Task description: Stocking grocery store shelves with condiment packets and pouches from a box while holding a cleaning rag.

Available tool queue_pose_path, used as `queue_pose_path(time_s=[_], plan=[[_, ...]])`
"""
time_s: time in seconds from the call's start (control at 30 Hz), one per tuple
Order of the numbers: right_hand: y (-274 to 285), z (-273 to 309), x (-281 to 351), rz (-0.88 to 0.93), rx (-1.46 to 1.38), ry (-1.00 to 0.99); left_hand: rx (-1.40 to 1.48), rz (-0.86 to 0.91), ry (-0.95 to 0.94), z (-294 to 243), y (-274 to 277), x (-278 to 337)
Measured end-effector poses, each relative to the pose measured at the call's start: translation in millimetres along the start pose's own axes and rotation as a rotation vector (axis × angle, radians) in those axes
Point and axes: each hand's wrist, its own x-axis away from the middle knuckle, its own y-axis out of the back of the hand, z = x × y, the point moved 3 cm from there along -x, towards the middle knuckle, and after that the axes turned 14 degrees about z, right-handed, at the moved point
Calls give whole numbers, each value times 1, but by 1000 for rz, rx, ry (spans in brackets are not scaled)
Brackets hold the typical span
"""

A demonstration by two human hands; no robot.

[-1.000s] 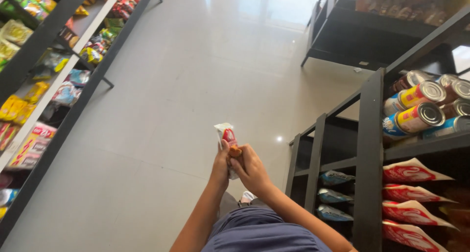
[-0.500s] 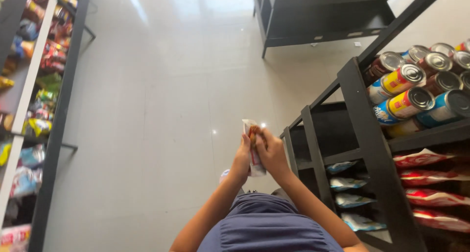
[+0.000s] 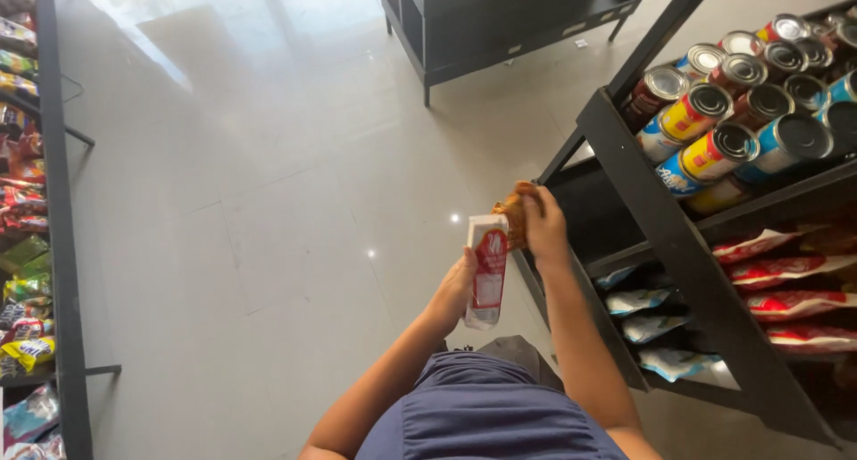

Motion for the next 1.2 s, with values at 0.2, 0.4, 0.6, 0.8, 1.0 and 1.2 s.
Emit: queue_pose_path(time_s=[0.2, 0.4, 0.6, 0.8, 1.0, 1.2], plan=[[-9, -31, 85, 247, -909, -223, 608, 368, -123, -114, -37, 18], [-13, -15, 103, 287, -530, -109, -239, 30, -306, -63, -27, 4], [7, 11, 113, 75, -340, 53, -7, 137, -108, -76, -77, 15], [44, 47, 110, 87, 593, -164, 16, 21, -8, -29, -90, 13], [96, 58, 128, -218, 465, 294, -765, -155, 77, -54, -95, 24], [38, 103, 157, 4, 792, 639, -939, 117, -82, -15, -127, 29]])
